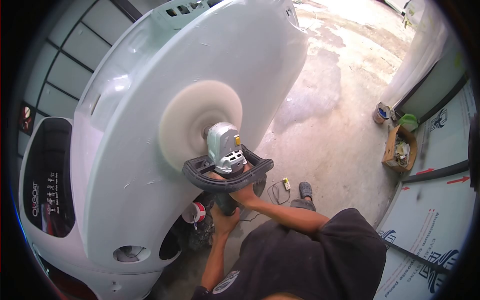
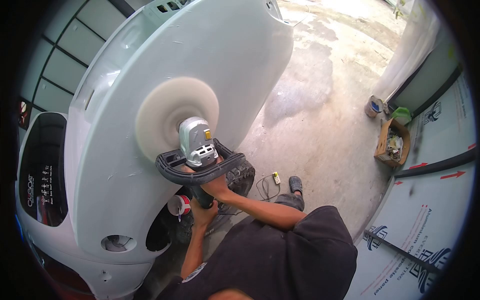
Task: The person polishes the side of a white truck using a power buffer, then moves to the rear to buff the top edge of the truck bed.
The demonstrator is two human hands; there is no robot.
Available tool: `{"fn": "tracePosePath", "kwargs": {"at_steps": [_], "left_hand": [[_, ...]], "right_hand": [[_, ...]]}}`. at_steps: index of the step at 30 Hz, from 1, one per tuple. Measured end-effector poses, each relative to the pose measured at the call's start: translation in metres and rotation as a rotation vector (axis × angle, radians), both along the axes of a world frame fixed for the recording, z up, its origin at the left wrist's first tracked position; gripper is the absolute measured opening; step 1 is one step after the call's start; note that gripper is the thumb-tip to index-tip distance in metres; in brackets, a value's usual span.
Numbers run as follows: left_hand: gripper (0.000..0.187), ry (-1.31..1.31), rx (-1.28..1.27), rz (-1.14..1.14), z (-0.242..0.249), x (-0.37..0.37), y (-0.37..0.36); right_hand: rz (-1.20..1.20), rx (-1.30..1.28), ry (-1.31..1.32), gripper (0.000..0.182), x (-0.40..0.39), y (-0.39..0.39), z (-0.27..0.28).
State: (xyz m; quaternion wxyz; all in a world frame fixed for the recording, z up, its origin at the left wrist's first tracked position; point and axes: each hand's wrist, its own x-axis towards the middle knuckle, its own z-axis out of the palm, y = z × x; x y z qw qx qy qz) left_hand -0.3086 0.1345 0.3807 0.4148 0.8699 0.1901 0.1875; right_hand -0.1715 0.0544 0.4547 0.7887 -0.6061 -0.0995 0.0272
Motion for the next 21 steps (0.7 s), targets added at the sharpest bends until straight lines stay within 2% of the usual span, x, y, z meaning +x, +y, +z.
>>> {"fn": "tracePosePath", "kwargs": {"at_steps": [1, 3, 5, 7, 10, 12, 17, 21], "left_hand": [[0.039, -0.013, 0.0, 0.005, 0.005, 0.015, -0.007], [0.041, -0.001, -0.027, 0.002, 0.017, 0.047, -0.022], [0.044, 0.019, -0.041, 0.003, 0.026, 0.079, -0.034], [0.048, 0.047, -0.046, -0.008, 0.034, 0.113, -0.044], [0.046, 0.104, 0.017, -0.003, 0.044, 0.159, -0.057], [0.044, 0.129, 0.052, -0.001, 0.049, 0.182, -0.063], [0.046, 0.179, 0.103, -0.021, 0.043, 0.181, -0.067], [0.048, 0.199, 0.09, 0.028, 0.029, 0.126, -0.059]], "right_hand": [[-0.088, -0.016, -0.08, 0.059, 0.011, -0.002, 0.0], [-0.133, -0.014, -0.158, 0.058, 0.042, -0.01, -0.009], [-0.091, 0.196, 0.007, 0.055, 0.072, -0.012, -0.02], [0.003, 0.15, -0.021, 0.05, 0.112, -0.026, -0.027], [-0.02, 0.273, 0.083, 0.027, 0.16, -0.042, -0.001], [-0.013, 0.303, 0.126, 0.029, 0.185, -0.052, 0.003], [-0.038, 0.346, 0.248, 0.033, 0.189, -0.059, -0.013], [-0.001, 0.24, 0.201, 0.035, 0.131, -0.041, -0.051]]}}
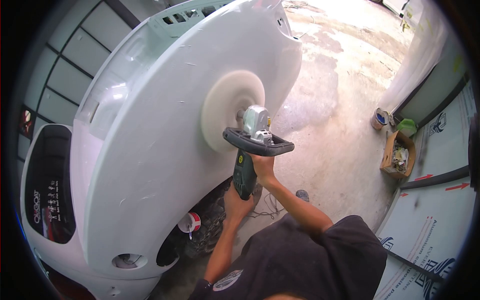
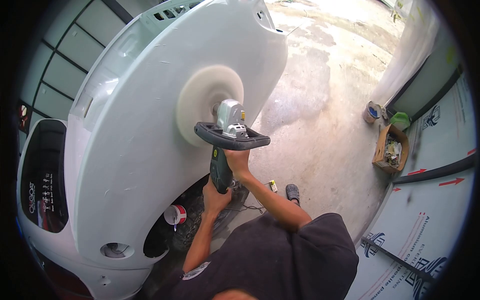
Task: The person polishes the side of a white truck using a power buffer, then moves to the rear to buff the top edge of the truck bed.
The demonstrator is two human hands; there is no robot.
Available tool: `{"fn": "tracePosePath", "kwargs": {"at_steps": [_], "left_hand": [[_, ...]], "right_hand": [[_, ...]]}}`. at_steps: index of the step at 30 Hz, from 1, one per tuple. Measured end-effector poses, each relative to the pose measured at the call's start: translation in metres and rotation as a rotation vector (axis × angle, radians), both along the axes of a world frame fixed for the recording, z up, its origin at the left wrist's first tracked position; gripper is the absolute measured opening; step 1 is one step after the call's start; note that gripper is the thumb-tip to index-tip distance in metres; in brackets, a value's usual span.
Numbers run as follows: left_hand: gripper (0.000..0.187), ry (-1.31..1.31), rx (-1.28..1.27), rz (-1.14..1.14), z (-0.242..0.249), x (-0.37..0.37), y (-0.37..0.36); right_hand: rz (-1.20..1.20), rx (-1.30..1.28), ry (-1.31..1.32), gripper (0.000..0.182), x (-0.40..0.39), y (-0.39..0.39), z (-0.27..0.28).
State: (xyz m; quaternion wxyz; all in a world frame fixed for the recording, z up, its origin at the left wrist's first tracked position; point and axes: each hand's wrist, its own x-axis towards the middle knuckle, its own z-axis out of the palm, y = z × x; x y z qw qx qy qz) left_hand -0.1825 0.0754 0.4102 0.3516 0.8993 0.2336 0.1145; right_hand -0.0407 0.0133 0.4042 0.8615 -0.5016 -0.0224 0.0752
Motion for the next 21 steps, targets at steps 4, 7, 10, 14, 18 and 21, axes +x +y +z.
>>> {"fn": "tracePosePath", "kwargs": {"at_steps": [4, 7, 10, 14, 18, 21], "left_hand": [[0.049, -0.086, -0.022, 0.017, -0.01, -0.076, 0.028], [0.046, -0.117, -0.031, 0.007, -0.011, -0.122, 0.051], [0.044, -0.106, -0.035, 0.034, -0.008, -0.143, 0.056], [0.045, -0.165, -0.064, 0.013, -0.006, -0.126, 0.049], [0.046, -0.159, -0.041, 0.003, -0.004, -0.064, 0.027], [0.046, -0.059, -0.012, 0.008, 0.016, -0.01, 0.005]], "right_hand": [[-0.001, -0.149, -0.159, 0.056, -0.086, 0.033, -0.019], [-0.077, -0.25, -0.161, 0.068, -0.134, 0.051, -0.005], [-0.003, -0.285, -0.17, 0.079, -0.155, 0.059, -0.005], [-0.07, -0.244, -0.19, 0.08, -0.137, 0.058, -0.009], [-0.018, -0.003, -0.149, 0.057, -0.069, 0.032, -0.004], [-0.005, 0.042, -0.063, 0.031, -0.008, 0.007, 0.027]]}}
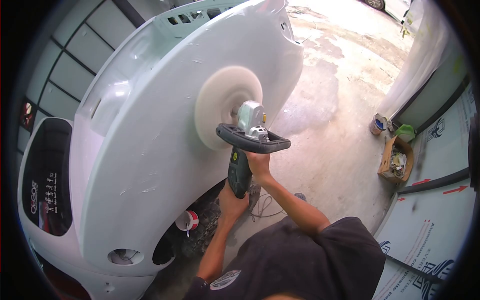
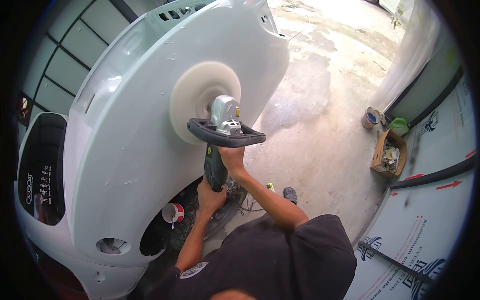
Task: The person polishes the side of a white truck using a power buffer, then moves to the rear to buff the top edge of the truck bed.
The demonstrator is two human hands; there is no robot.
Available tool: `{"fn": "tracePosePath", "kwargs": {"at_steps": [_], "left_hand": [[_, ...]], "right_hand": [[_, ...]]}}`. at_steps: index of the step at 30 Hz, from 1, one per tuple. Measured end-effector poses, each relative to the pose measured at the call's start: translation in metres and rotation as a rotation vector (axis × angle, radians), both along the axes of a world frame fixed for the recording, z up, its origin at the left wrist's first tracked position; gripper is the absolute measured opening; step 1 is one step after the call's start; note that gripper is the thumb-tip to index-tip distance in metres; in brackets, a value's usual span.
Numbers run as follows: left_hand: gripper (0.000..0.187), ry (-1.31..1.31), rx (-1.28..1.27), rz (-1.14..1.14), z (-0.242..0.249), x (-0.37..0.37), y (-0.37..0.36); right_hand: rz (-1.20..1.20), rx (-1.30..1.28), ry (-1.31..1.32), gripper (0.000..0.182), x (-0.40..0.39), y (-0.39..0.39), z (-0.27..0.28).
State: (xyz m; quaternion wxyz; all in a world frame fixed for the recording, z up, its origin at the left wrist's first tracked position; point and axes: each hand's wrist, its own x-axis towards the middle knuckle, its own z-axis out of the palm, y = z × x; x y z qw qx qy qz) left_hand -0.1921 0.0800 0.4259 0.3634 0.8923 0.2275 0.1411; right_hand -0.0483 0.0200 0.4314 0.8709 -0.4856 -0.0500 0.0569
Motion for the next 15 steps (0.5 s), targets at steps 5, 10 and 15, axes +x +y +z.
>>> {"fn": "tracePosePath", "kwargs": {"at_steps": [5, 10, 15], "left_hand": [[0.043, 0.104, 0.057, -0.034, 0.018, 0.075, -0.02], [0.042, 0.168, 0.105, -0.058, 0.012, 0.082, -0.021], [0.047, 0.165, 0.111, -0.03, -0.007, 0.012, -0.004]], "right_hand": [[0.022, 0.112, 0.12, 0.032, 0.077, -0.034, 0.033], [-0.017, 0.162, 0.237, 0.028, 0.082, -0.04, 0.032], [-0.037, 0.135, 0.196, 0.03, 0.017, -0.014, -0.008]]}}
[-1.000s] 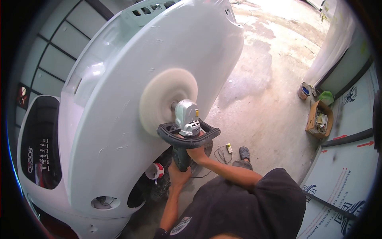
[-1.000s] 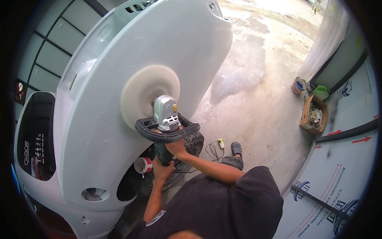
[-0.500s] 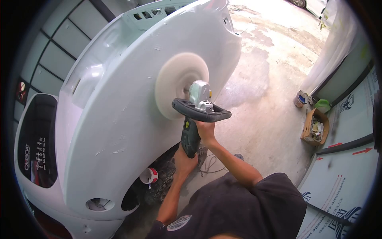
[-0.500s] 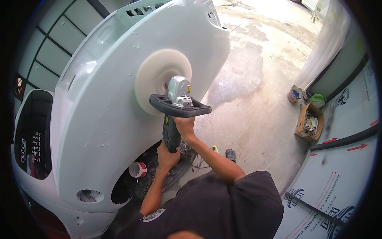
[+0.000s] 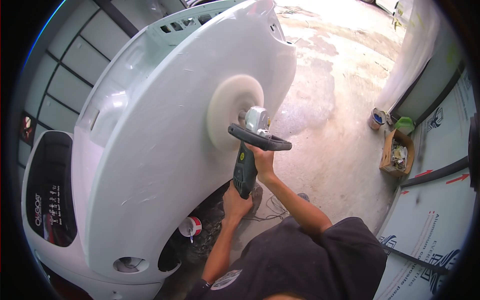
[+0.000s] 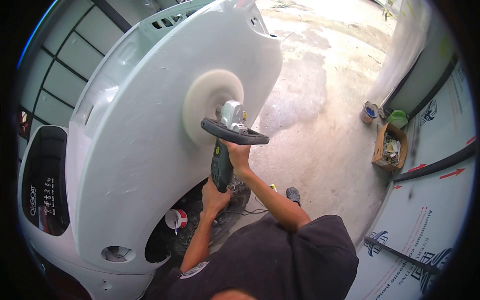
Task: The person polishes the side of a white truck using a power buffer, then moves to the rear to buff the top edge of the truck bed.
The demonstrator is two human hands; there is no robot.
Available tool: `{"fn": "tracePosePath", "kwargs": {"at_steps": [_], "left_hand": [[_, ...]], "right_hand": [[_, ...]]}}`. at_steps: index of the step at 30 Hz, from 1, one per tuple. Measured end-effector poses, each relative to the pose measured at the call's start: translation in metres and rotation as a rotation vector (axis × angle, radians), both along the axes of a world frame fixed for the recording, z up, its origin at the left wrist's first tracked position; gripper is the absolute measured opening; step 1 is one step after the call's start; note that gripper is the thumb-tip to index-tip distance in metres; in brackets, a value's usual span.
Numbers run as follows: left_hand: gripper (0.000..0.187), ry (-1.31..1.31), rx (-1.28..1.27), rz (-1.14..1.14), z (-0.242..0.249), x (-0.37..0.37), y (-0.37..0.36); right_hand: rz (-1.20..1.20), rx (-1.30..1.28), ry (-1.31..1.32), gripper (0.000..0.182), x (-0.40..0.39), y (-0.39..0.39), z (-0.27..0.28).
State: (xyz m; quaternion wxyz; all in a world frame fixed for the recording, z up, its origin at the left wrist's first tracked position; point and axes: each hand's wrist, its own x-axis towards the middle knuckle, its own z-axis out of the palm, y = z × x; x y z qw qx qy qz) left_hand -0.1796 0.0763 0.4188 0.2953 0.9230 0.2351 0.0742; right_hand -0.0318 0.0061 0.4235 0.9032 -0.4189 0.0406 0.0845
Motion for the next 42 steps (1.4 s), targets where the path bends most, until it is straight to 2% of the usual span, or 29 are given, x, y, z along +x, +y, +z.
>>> {"fn": "tracePosePath", "kwargs": {"at_steps": [3, 5, 7, 10, 11, 14, 17, 20, 22, 27, 31, 32, 36, 38, 40, 42], "left_hand": [[0.049, -0.063, -0.017, 0.01, -0.011, -0.058, 0.022], [0.05, -0.107, -0.027, -0.003, -0.015, -0.096, 0.039], [0.05, -0.15, -0.037, -0.025, -0.016, -0.118, 0.051], [0.051, -0.206, -0.071, -0.016, -0.006, -0.124, 0.048], [0.05, -0.195, -0.063, -0.013, -0.005, -0.121, 0.048], [0.049, -0.166, -0.044, -0.009, 0.0, -0.087, 0.034], [0.046, -0.132, -0.034, 0.005, 0.002, -0.036, 0.014], [0.045, -0.059, -0.012, -0.011, 0.01, 0.016, -0.002], [0.045, -0.017, -0.014, -0.025, 0.018, 0.046, -0.012], [0.045, 0.067, 0.018, -0.033, 0.017, 0.064, -0.019], [0.051, 0.053, 0.014, -0.008, 0.003, 0.022, -0.011], [0.053, 0.055, 0.011, 0.003, -0.006, 0.003, -0.004], [0.055, -0.034, -0.002, 0.019, -0.024, -0.08, 0.02], [0.051, -0.085, -0.05, 0.051, -0.025, -0.124, 0.032], [0.049, -0.14, -0.101, 0.065, -0.03, -0.166, 0.048], [0.047, -0.204, -0.159, 0.066, -0.04, -0.197, 0.063]], "right_hand": [[0.054, -0.071, -0.02, 0.022, -0.061, 0.028, -0.031], [-0.071, -0.15, -0.148, 0.036, -0.105, 0.057, -0.062], [-0.038, -0.299, -0.242, 0.037, -0.135, 0.062, -0.06], [-0.043, -0.239, -0.208, 0.043, -0.145, 0.058, -0.037], [-0.055, -0.17, -0.17, 0.046, -0.14, 0.058, -0.029], [-0.057, -0.25, -0.198, 0.043, -0.1, 0.053, -0.05], [-0.008, -0.036, -0.101, 0.026, -0.039, 0.029, -0.024], [0.029, -0.007, -0.076, 0.033, 0.016, -0.005, 0.02], [-0.003, 0.061, -0.021, 0.027, 0.047, -0.014, 0.024], [0.056, 0.052, 0.086, 0.03, 0.067, -0.026, 0.015], [0.034, 0.047, 0.059, 0.03, 0.026, -0.011, -0.013], [0.025, -0.004, 0.029, 0.036, 0.009, -0.004, -0.024], [0.105, -0.107, 0.039, 0.038, -0.084, 0.026, -0.052], [-0.008, -0.252, -0.127, 0.043, -0.137, 0.052, -0.089], [0.11, -0.398, -0.16, 0.059, -0.176, 0.063, -0.076], [0.121, -0.473, -0.23, 0.068, -0.209, 0.071, -0.055]]}}
